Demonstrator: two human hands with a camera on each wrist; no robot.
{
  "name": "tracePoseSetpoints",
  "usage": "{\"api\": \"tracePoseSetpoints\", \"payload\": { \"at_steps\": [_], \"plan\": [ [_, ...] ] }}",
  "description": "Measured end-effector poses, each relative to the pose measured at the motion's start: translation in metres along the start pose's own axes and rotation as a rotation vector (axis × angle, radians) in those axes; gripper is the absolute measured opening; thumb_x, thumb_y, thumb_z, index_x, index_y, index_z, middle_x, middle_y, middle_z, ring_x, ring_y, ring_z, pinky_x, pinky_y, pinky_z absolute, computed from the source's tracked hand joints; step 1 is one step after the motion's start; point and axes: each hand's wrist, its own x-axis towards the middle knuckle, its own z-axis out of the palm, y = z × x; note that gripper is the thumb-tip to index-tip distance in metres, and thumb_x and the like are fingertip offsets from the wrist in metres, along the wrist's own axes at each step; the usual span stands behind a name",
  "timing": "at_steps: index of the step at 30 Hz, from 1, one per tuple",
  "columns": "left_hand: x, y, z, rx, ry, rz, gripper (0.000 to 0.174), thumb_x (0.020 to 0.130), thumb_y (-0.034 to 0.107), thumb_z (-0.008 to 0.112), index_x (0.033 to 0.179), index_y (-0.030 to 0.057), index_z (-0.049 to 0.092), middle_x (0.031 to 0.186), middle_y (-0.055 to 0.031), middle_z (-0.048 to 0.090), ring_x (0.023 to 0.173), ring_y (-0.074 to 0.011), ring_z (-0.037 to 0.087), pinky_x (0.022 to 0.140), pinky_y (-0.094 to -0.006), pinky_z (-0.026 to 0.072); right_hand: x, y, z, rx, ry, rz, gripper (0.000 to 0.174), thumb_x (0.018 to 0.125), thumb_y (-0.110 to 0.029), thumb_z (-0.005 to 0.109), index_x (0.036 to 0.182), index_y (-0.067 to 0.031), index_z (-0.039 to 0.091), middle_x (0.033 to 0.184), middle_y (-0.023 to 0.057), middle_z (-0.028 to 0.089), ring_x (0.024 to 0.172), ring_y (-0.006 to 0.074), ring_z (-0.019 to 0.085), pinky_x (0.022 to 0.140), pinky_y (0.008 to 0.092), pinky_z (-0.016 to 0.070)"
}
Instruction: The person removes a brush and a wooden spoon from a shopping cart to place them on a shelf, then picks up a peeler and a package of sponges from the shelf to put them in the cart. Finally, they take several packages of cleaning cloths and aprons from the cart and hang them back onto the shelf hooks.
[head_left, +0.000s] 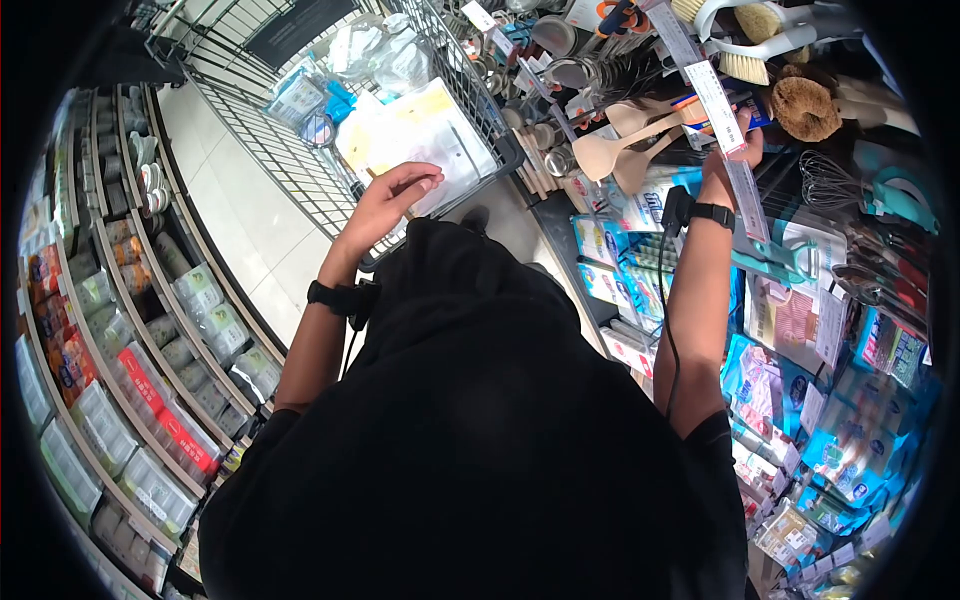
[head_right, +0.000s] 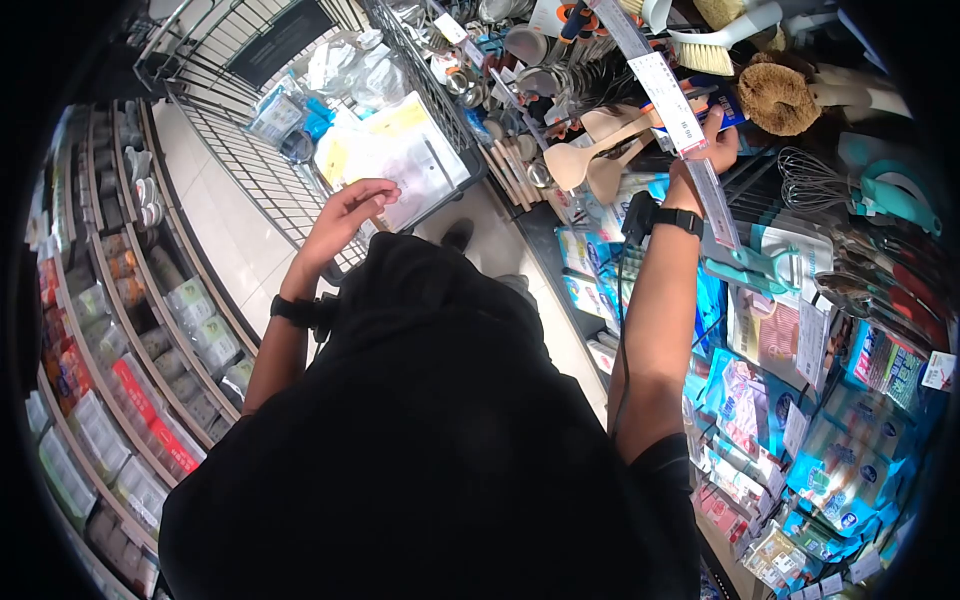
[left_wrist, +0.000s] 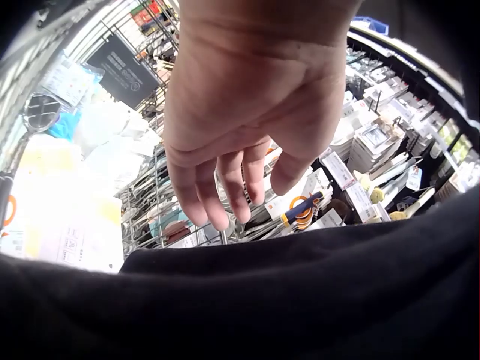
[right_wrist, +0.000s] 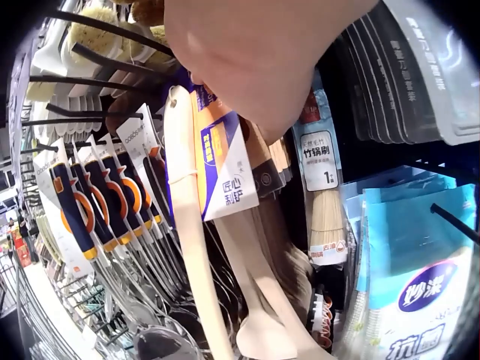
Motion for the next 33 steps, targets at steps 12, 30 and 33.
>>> {"api": "tracePoseSetpoints", "payload": {
  "at_steps": [12,30,33],
  "plan": [
    [-0.010,-0.058,-0.018,0.188,0.108,-0.022,0.026,0.098,0.013,0.056,0.121,0.0034,0.061,0.114,-0.0077,0.067,0.109,-0.0173,0.061,0.092,-0.0298,0.0473,-0.066,0.072,-0.026,-0.126,-0.005,0.477,0.038,0.086,-0.002,0.070,0.121,-0.0053,0.056,0.106,0.0035,0.065,0.097,0.0150,0.062,0.079,0.0322,0.0511],
    [-0.050,-0.095,-0.005,0.761,0.231,-0.241,0.038,0.098,0.040,0.049,0.114,0.0104,0.067,0.101,-0.0104,0.071,0.094,-0.0284,0.068,0.082,-0.0365,0.0514,-0.068,0.112,-0.029,-0.308,-0.127,0.525,0.014,0.096,-0.008,0.059,0.108,-0.0011,0.062,0.100,0.0060,0.067,0.090,0.0174,0.063,0.078,0.0361,0.0538],
    [-0.050,-0.091,-0.004,0.767,0.230,-0.278,0.040,0.097,0.043,0.049,0.114,0.0108,0.067,0.102,-0.0105,0.071,0.094,-0.0283,0.068,0.082,-0.0366,0.0513,-0.064,0.114,-0.022,-0.269,-0.068,0.571,0.014,0.096,-0.008,0.059,0.108,-0.0017,0.062,0.101,0.0058,0.066,0.089,0.0173,0.063,0.079,0.0351,0.0537]
  ]
}}
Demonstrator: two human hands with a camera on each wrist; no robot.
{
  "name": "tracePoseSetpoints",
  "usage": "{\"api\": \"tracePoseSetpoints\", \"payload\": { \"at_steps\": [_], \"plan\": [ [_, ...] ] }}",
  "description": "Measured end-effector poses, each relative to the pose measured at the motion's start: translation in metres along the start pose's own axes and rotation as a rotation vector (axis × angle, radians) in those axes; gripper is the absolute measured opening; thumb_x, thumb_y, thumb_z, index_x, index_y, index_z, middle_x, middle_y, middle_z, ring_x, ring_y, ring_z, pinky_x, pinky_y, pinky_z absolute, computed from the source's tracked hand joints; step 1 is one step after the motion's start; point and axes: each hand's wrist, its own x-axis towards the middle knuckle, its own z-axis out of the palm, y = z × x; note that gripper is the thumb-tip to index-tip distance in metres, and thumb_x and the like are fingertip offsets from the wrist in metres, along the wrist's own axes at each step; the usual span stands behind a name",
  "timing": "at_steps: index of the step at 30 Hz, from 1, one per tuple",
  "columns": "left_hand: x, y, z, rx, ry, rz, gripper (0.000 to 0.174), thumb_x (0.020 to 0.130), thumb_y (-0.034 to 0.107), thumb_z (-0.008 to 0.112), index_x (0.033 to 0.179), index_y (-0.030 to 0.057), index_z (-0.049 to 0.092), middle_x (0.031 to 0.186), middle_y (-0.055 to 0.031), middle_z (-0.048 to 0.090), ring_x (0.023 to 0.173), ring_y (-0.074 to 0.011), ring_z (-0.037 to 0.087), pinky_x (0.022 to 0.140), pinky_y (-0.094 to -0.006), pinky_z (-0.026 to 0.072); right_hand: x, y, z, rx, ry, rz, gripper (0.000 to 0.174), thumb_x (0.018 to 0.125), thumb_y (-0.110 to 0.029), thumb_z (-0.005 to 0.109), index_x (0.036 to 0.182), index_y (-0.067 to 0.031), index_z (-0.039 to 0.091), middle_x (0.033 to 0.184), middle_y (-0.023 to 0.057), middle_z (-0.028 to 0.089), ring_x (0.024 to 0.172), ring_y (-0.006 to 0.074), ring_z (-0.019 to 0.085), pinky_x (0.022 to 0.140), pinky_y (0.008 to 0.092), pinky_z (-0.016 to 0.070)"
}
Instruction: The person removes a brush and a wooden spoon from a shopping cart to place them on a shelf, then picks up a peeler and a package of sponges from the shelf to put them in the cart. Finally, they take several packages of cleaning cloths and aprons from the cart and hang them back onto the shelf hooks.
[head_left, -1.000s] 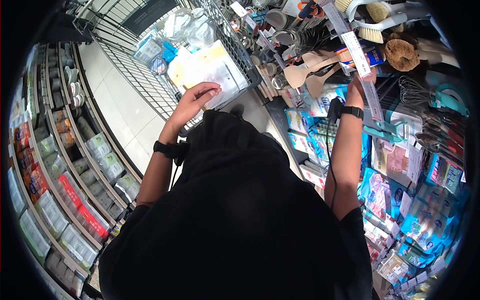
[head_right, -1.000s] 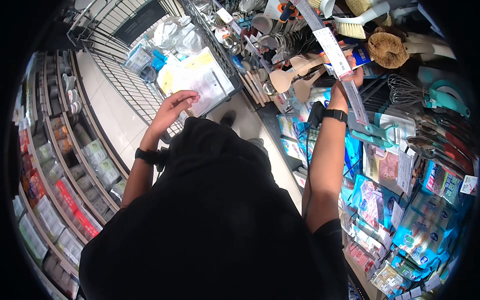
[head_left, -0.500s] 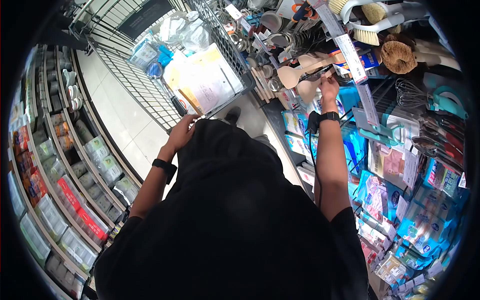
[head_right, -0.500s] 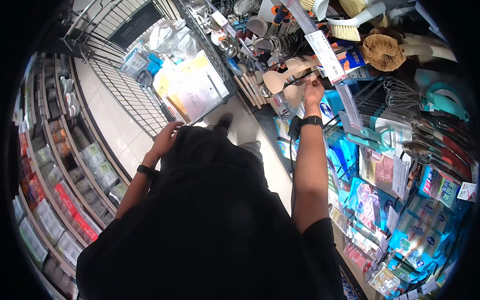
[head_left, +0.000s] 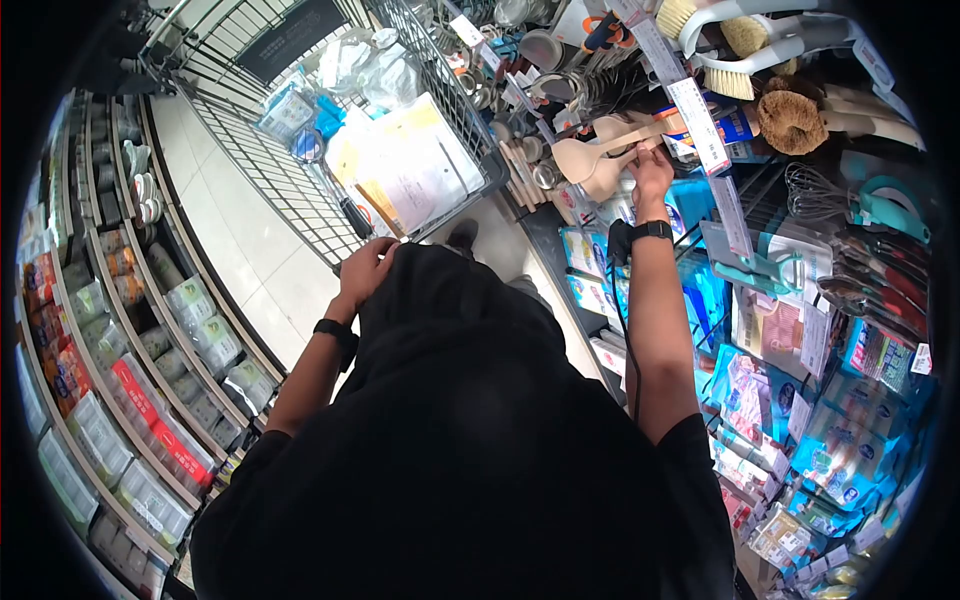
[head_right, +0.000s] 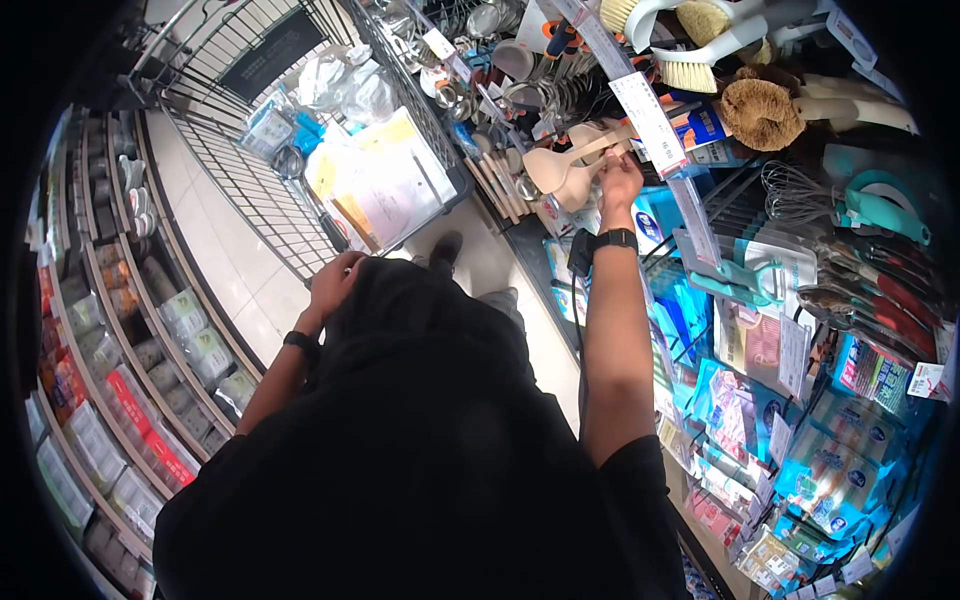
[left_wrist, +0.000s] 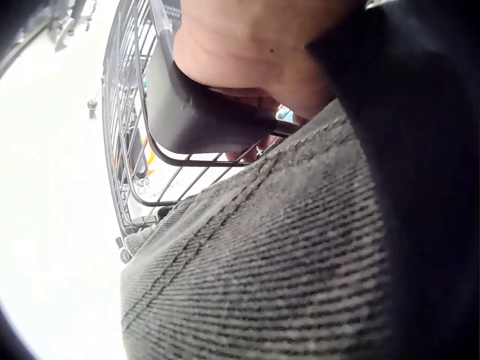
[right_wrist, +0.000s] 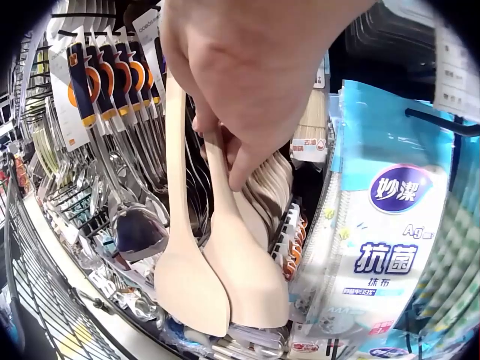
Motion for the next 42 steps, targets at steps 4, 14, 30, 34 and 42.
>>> {"api": "tracePoseSetpoints", "payload": {
  "at_steps": [4,14,30,34,42],
  "plan": [
    [-0.002,0.004,-0.001,0.000,0.018,0.007,0.041,0.097,0.044,0.049,0.113,0.0107,0.068,0.102,-0.0106,0.071,0.093,-0.0288,0.068,0.082,-0.0371,0.0511,0.021,0.007,0.003,0.023,-0.066,0.042,0.025,0.094,-0.012,0.062,0.115,0.0006,0.061,0.103,0.0073,0.067,0.088,0.0160,0.064,0.075,0.0305,0.0531],
    [-0.002,0.000,0.002,0.016,0.052,0.018,0.041,0.095,0.046,0.051,0.109,0.0120,0.069,0.102,-0.0099,0.070,0.085,-0.0289,0.068,0.078,-0.0374,0.0509,0.045,0.024,0.011,-0.504,0.031,-0.075,0.020,0.091,-0.010,0.059,0.110,-0.0026,0.062,0.089,0.0068,0.067,0.070,0.0157,0.065,0.056,0.0284,0.0541],
    [0.002,0.004,0.003,0.016,0.039,-0.006,0.042,0.094,0.045,0.049,0.107,0.0110,0.069,0.103,-0.0110,0.069,0.094,-0.0304,0.066,0.081,-0.0383,0.0501,-0.004,0.004,0.026,-0.346,-0.165,-0.020,0.015,0.091,-0.011,0.067,0.089,0.0036,0.066,0.075,0.0064,0.067,0.063,0.0122,0.063,0.058,0.0249,0.0530],
    [0.003,0.002,0.004,0.028,0.043,0.005,0.042,0.094,0.045,0.049,0.107,0.0110,0.069,0.103,-0.0110,0.069,0.096,-0.0309,0.066,0.082,-0.0383,0.0501,-0.003,0.014,0.027,-0.353,-0.110,-0.146,0.014,0.091,-0.008,0.065,0.092,0.0061,0.065,0.074,0.0071,0.065,0.062,0.0121,0.061,0.056,0.0276,0.0532],
    [0.004,0.004,0.005,0.035,0.057,0.000,0.041,0.093,0.044,0.050,0.108,0.0109,0.069,0.103,-0.0108,0.070,0.097,-0.0301,0.066,0.083,-0.0380,0.0503,-0.014,0.011,0.011,-0.494,-0.163,-0.177,0.016,0.096,-0.008,0.057,0.104,0.0065,0.058,0.080,0.0118,0.065,0.064,0.0172,0.065,0.055,0.0316,0.0553]
  ]
}}
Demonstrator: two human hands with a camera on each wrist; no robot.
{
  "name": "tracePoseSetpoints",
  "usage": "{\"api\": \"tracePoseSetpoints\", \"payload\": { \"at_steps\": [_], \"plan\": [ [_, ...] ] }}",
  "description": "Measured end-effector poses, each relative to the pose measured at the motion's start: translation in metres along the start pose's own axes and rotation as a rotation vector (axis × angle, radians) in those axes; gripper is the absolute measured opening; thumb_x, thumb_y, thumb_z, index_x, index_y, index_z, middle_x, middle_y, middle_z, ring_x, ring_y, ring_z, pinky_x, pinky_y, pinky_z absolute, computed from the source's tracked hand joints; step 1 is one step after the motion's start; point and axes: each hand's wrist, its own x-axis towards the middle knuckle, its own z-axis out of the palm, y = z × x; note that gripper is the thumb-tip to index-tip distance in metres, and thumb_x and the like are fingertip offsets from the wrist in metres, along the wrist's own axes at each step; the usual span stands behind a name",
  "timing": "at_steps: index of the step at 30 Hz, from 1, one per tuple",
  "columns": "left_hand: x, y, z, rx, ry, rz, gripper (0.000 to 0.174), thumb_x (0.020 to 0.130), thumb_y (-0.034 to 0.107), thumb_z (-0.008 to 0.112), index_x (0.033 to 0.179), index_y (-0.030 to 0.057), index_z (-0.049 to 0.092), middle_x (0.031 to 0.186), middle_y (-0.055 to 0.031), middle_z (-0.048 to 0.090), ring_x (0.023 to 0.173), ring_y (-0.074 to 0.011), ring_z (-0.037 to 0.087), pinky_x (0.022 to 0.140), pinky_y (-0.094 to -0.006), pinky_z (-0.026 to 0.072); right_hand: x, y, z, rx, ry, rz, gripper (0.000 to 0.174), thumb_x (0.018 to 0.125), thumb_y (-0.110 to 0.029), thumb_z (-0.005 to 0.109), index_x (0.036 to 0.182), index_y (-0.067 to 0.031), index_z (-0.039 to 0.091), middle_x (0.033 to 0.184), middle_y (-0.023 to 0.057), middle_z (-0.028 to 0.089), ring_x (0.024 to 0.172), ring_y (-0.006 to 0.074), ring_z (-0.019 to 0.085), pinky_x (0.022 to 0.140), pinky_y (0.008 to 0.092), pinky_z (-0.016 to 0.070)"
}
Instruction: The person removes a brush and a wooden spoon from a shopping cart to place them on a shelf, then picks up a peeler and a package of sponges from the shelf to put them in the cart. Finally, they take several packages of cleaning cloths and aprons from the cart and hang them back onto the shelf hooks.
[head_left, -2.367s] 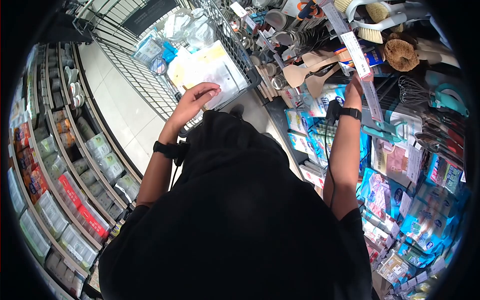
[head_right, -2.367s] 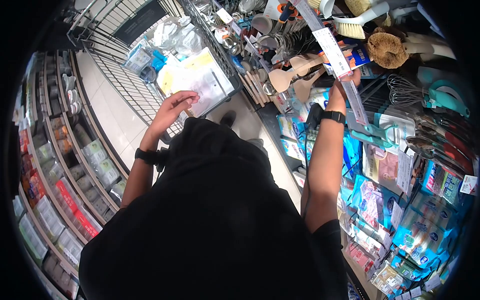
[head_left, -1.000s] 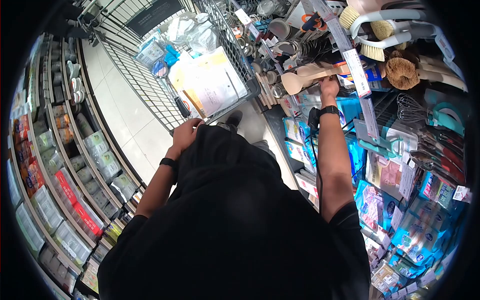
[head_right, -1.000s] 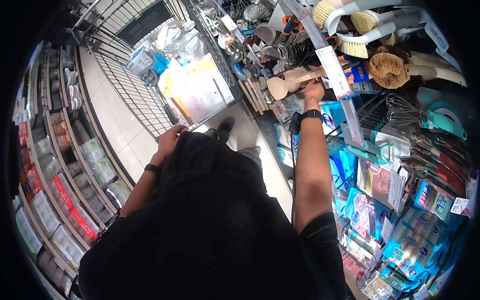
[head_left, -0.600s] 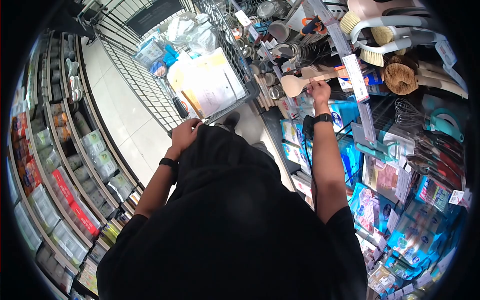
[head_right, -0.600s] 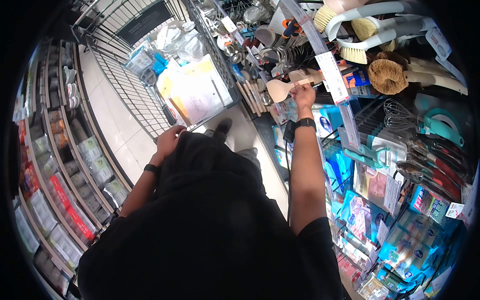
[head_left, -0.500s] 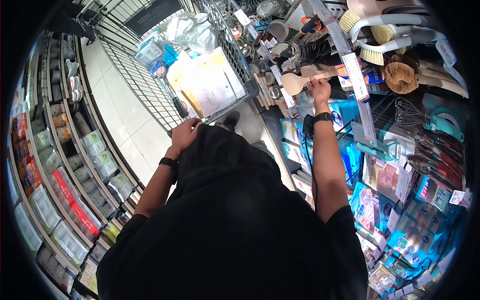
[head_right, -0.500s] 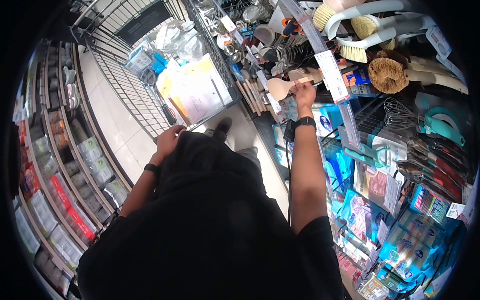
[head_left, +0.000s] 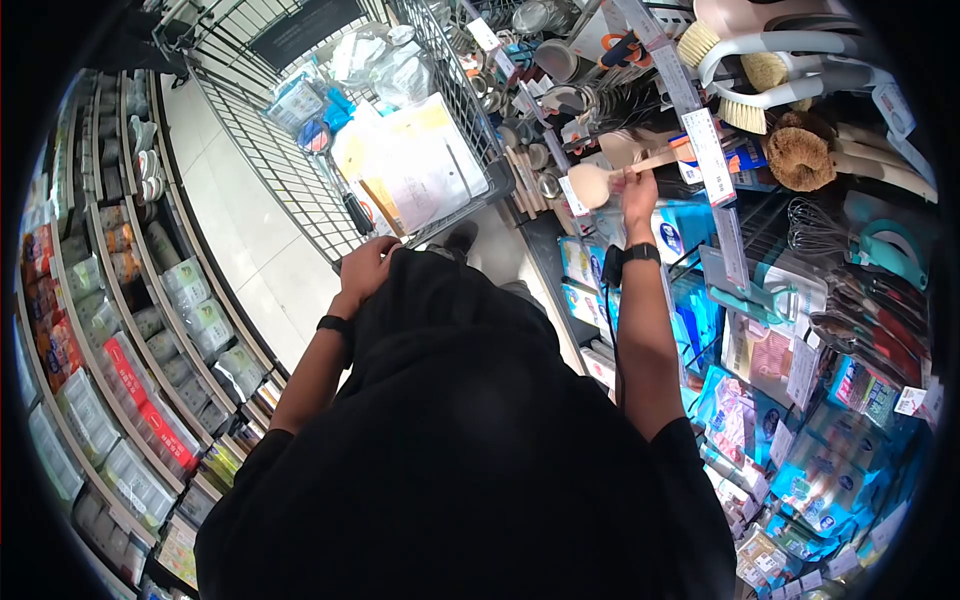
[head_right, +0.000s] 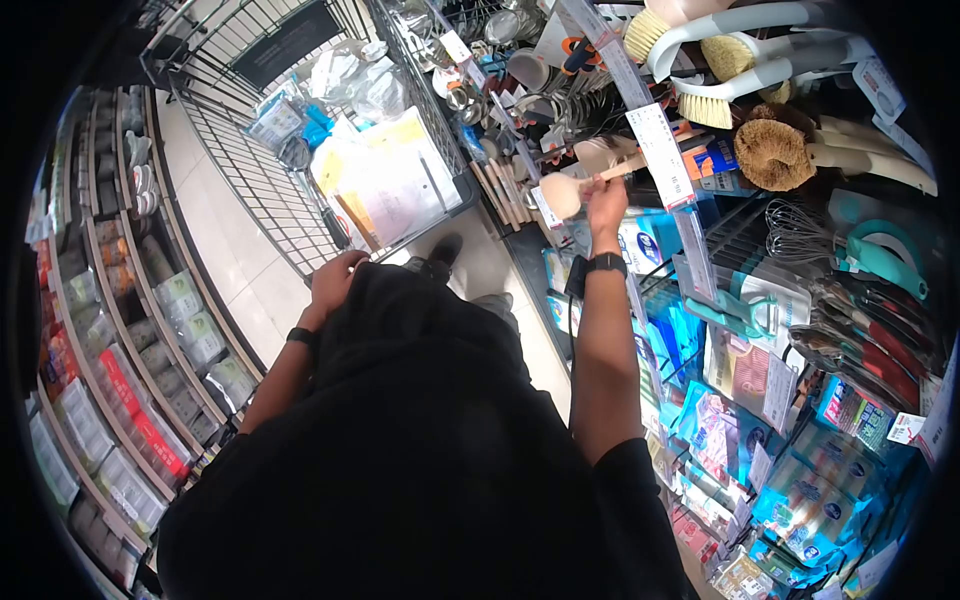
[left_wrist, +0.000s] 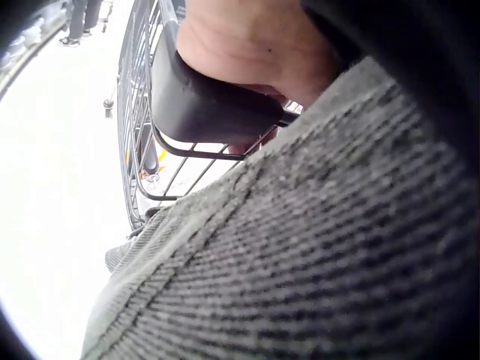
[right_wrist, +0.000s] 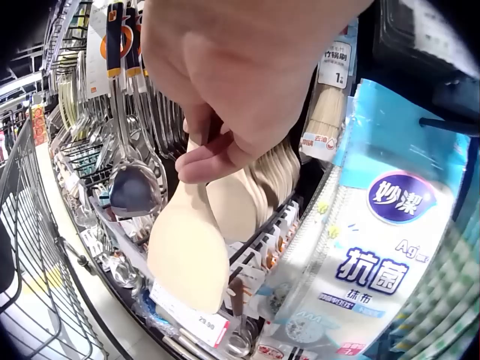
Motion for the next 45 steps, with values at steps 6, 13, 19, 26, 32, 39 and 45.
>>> {"api": "tracePoseSetpoints", "payload": {
  "at_steps": [6,13,19,26,32,39,45],
  "plan": [
    [0.002,0.003,0.000,-0.020,-0.014,-0.043,0.042,0.093,0.045,0.050,0.110,0.0112,0.069,0.105,-0.0093,0.070,0.097,-0.0282,0.067,0.084,-0.0368,0.0503,-0.020,0.000,-0.022,-0.068,0.052,0.018,0.013,0.096,-0.007,0.056,0.100,0.0060,0.057,0.081,0.0129,0.065,0.062,0.0177,0.066,0.053,0.0315,0.0557],
    [0.006,0.002,0.002,0.011,-0.032,-0.036,0.044,0.093,0.047,0.048,0.111,0.0121,0.069,0.105,-0.0093,0.071,0.093,-0.0276,0.068,0.084,-0.0367,0.0509,-0.010,0.046,-0.029,-0.293,0.222,-0.041,0.015,0.094,-0.009,0.060,0.095,0.0058,0.057,0.084,0.0159,0.063,0.061,0.0214,0.067,0.050,0.0331,0.0536],
    [0.004,0.003,0.002,0.023,-0.028,-0.036,0.044,0.094,0.046,0.048,0.112,0.0126,0.069,0.104,-0.0099,0.071,0.091,-0.0281,0.068,0.082,-0.0373,0.0509,-0.009,0.031,-0.033,-0.312,0.223,-0.073,0.015,0.093,-0.008,0.060,0.098,0.0059,0.057,0.081,0.0154,0.066,0.064,0.0216,0.068,0.054,0.0327,0.0552],
    [0.005,-0.003,0.004,0.049,-0.018,-0.002,0.044,0.094,0.046,0.047,0.112,0.0124,0.068,0.105,-0.0111,0.070,0.097,-0.0302,0.067,0.084,-0.0388,0.0506,-0.004,0.020,-0.017,-0.044,0.164,0.068,0.014,0.094,-0.008,0.059,0.099,0.0055,0.058,0.076,0.0138,0.068,0.063,0.0193,0.067,0.055,0.0315,0.0555],
    [0.006,-0.002,0.005,0.044,-0.020,-0.013,0.045,0.094,0.046,0.046,0.112,0.0118,0.068,0.105,-0.0115,0.070,0.098,-0.0311,0.066,0.085,-0.0394,0.0503,-0.007,0.021,-0.016,-0.013,0.185,0.045,0.012,0.094,-0.006,0.061,0.094,0.0051,0.059,0.074,0.0106,0.066,0.059,0.0159,0.063,0.053,0.0296,0.0533],
    [0.007,-0.003,0.006,0.048,-0.033,-0.022,0.045,0.094,0.046,0.045,0.111,0.0115,0.068,0.105,-0.0118,0.070,0.098,-0.0312,0.066,0.085,-0.0394,0.0500,-0.004,0.005,-0.012,0.051,0.110,-0.001,0.012,0.094,-0.006,0.060,0.094,0.0061,0.060,0.075,0.0109,0.066,0.062,0.0148,0.064,0.054,0.0288,0.0535],
    [0.008,-0.005,0.006,0.034,-0.049,-0.009,0.046,0.094,0.047,0.045,0.113,0.0116,0.068,0.106,-0.0123,0.069,0.100,-0.0322,0.065,0.086,-0.0402,0.0495,0.018,-0.002,0.003,0.078,0.037,-0.023,0.012,0.093,-0.002,0.060,0.091,0.0097,0.061,0.077,0.0125,0.068,0.067,0.0179,0.070,0.059,0.0300,0.0579]
  ]
}}
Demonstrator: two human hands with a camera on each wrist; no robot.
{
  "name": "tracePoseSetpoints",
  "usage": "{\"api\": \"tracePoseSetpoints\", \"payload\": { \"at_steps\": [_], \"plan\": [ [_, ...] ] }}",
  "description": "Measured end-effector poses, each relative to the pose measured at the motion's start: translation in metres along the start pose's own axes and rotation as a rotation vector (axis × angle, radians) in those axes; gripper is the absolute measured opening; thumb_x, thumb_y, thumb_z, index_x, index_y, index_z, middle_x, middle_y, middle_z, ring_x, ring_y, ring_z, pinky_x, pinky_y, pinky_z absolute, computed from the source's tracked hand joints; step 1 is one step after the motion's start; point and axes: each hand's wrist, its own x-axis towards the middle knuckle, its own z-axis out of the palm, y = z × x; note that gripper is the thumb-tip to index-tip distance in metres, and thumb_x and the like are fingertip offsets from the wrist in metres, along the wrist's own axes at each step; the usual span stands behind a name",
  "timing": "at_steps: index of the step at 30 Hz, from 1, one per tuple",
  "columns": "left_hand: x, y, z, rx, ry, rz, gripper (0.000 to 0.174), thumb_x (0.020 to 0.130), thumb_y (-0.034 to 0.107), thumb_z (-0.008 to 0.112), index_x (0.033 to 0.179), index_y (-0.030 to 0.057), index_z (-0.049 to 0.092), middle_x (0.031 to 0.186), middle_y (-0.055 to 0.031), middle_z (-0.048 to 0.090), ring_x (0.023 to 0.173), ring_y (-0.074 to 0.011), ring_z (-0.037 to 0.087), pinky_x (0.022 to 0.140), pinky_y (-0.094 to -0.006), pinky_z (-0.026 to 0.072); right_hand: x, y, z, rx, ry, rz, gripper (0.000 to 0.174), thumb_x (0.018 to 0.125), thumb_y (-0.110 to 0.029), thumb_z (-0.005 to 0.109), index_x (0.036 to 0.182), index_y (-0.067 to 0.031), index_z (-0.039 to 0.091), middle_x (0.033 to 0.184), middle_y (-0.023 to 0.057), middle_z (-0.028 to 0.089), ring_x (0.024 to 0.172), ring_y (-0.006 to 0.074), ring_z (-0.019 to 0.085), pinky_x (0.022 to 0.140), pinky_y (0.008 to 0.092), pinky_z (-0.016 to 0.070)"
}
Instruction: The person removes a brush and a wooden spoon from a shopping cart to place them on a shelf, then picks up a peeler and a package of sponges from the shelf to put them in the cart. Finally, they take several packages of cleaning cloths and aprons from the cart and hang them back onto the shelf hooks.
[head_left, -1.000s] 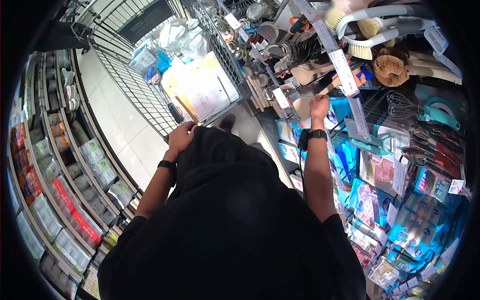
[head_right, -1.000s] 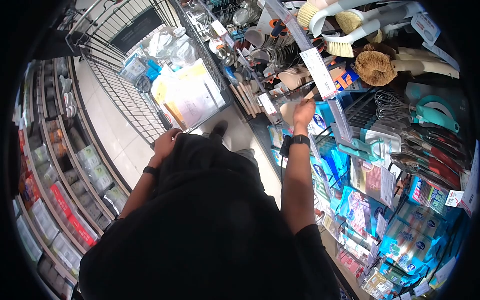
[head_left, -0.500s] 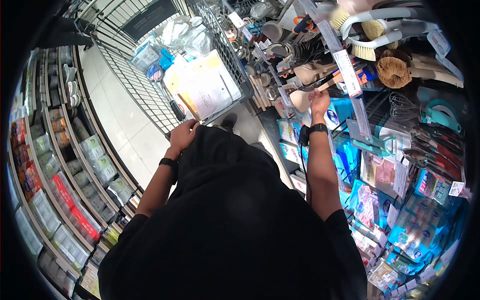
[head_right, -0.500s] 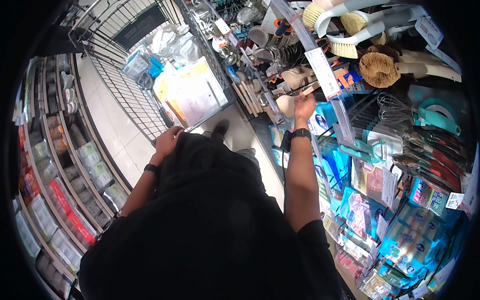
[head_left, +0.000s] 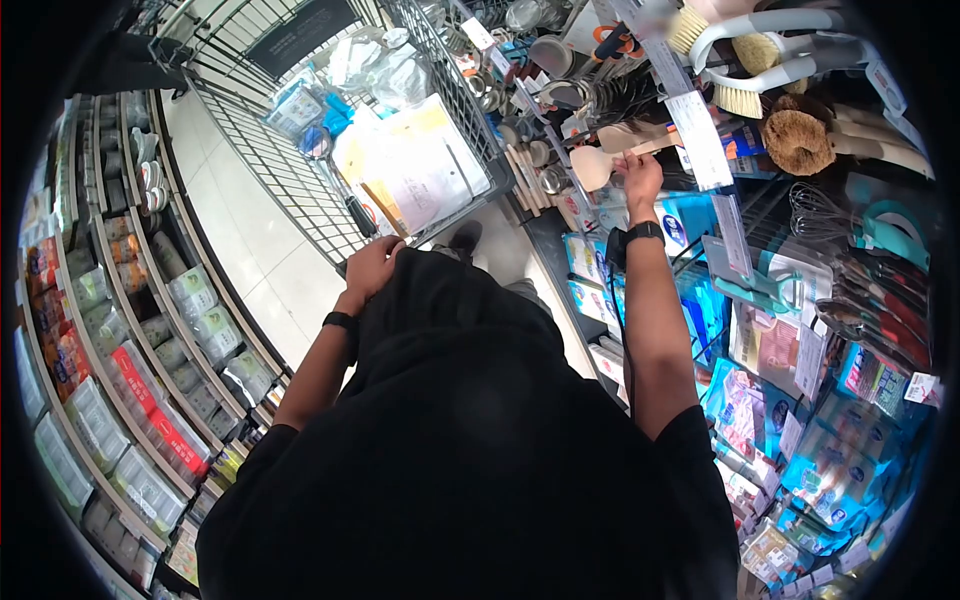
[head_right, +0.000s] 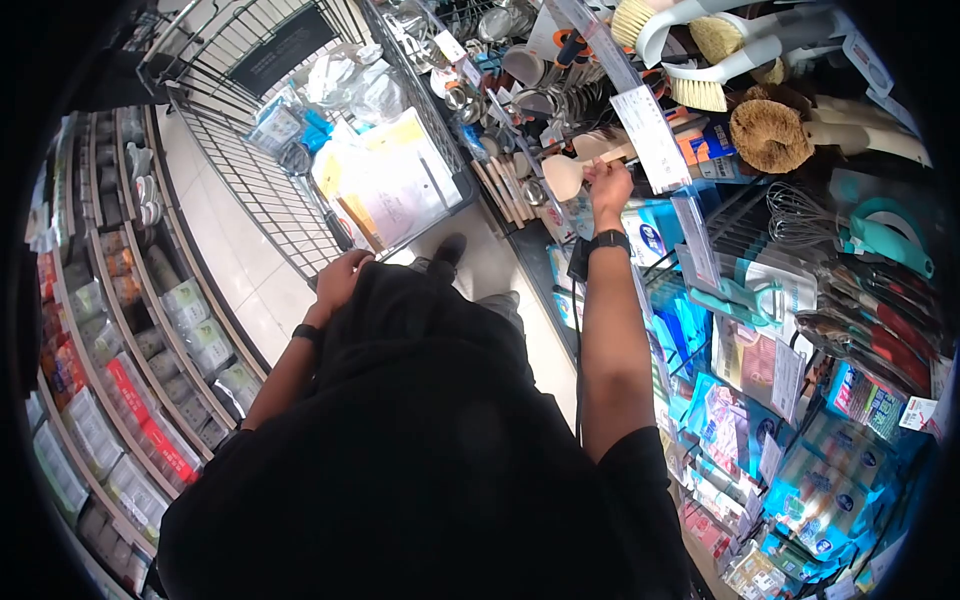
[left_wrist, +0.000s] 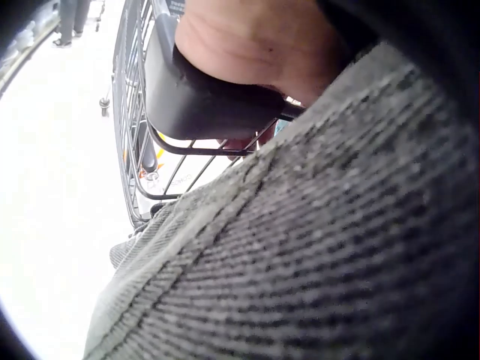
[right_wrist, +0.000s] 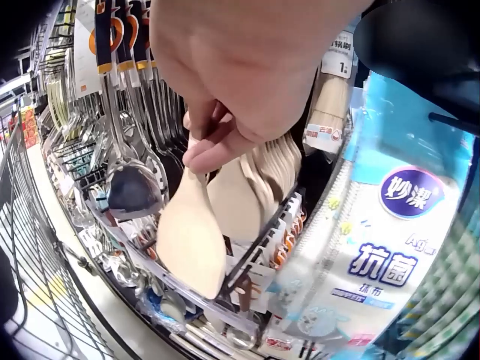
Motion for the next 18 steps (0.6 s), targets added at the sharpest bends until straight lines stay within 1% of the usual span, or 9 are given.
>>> {"api": "tracePoseSetpoints", "payload": {
  "at_steps": [4,6,7,10,12,14,16,17,18],
  "plan": [
    [-0.001,-0.001,-0.001,-0.005,0.004,-0.025,0.046,0.094,0.048,0.046,0.113,0.0116,0.067,0.107,-0.0128,0.069,0.100,-0.0329,0.065,0.087,-0.0409,0.0493,0.023,0.009,0.012,-0.011,0.071,0.112,0.011,0.091,-0.001,0.060,0.091,0.0095,0.062,0.071,0.0114,0.067,0.067,0.0186,0.069,0.061,0.0291,0.0559],
    [-0.002,0.001,-0.005,-0.003,-0.007,-0.009,0.046,0.093,0.048,0.048,0.113,0.0111,0.067,0.106,-0.0135,0.069,0.100,-0.0332,0.065,0.087,-0.0408,0.0494,0.042,0.029,0.012,-0.011,0.088,0.028,0.013,0.091,0.005,0.052,0.099,0.0114,0.060,0.089,0.0125,0.066,0.081,0.0186,0.069,0.068,0.0284,0.0573],
    [-0.003,0.003,-0.006,-0.006,-0.004,-0.012,0.046,0.093,0.048,0.048,0.113,0.0111,0.067,0.106,-0.0135,0.069,0.100,-0.0332,0.065,0.087,-0.0408,0.0494,0.043,0.027,0.006,-0.023,0.025,0.090,0.021,0.089,0.008,0.047,0.106,0.0131,0.058,0.098,0.0132,0.063,0.087,0.0194,0.068,0.073,0.0267,0.0562],
    [-0.002,0.004,-0.007,-0.067,-0.004,-0.038,0.043,0.093,0.045,0.052,0.114,0.0101,0.067,0.106,-0.0138,0.069,0.100,-0.0326,0.065,0.086,-0.0405,0.0500,0.028,0.029,0.006,0.127,0.023,0.209,0.027,0.090,0.007,0.047,0.115,0.0138,0.055,0.103,0.0157,0.064,0.089,0.0229,0.068,0.078,0.0271,0.0566],
    [0.004,-0.009,-0.003,-0.078,-0.021,0.032,0.042,0.092,0.043,0.054,0.114,0.0096,0.067,0.106,-0.0122,0.070,0.098,-0.0311,0.066,0.084,-0.0406,0.0507,0.009,0.024,0.001,0.231,-0.100,0.298,0.030,0.093,0.004,0.049,0.121,0.0135,0.052,0.106,0.0184,0.064,0.091,0.0244,0.069,0.081,0.0278,0.0571],
    [0.013,-0.019,-0.004,-0.102,-0.115,0.046,0.042,0.093,0.041,0.055,0.115,0.0075,0.066,0.106,-0.0125,0.070,0.097,-0.0300,0.067,0.083,-0.0402,0.0513,-0.023,0.011,0.003,0.245,-0.206,0.290,0.032,0.095,0.000,0.052,0.124,0.0127,0.049,0.110,0.0201,0.064,0.094,0.0260,0.069,0.083,0.0296,0.0578],
    [0.024,-0.016,-0.017,-0.213,-0.329,-0.019,0.040,0.096,0.035,0.053,0.117,0.0033,0.065,0.112,-0.0171,0.068,0.104,-0.0309,0.065,0.089,-0.0378,0.0506,-0.063,-0.016,0.002,0.356,-0.346,0.287,0.030,0.095,0.001,0.050,0.123,0.0122,0.050,0.111,0.0183,0.064,0.096,0.0263,0.068,0.087,0.0340,0.0566],
    [0.023,0.006,-0.039,-0.263,-0.437,-0.151,0.038,0.096,0.032,0.054,0.117,0.0018,0.065,0.111,-0.0187,0.068,0.102,-0.0310,0.066,0.089,-0.0375,0.0513,-0.082,-0.029,-0.001,0.342,-0.416,0.306,0.030,0.096,-0.002,0.051,0.123,0.0097,0.051,0.110,0.0173,0.065,0.098,0.0253,0.067,0.087,0.0337,0.0561],
    [0.043,-0.024,-0.023,-0.076,-0.400,0.042,0.037,0.094,0.030,0.058,0.118,0.0024,0.064,0.110,-0.0179,0.068,0.101,-0.0314,0.066,0.088,-0.0384,0.0516,-0.102,-0.038,-0.004,0.325,-0.478,0.324,0.029,0.097,-0.004,0.051,0.124,0.0073,0.053,0.110,0.0163,0.065,0.099,0.0243,0.067,0.088,0.0334,0.0556]
  ]
}}
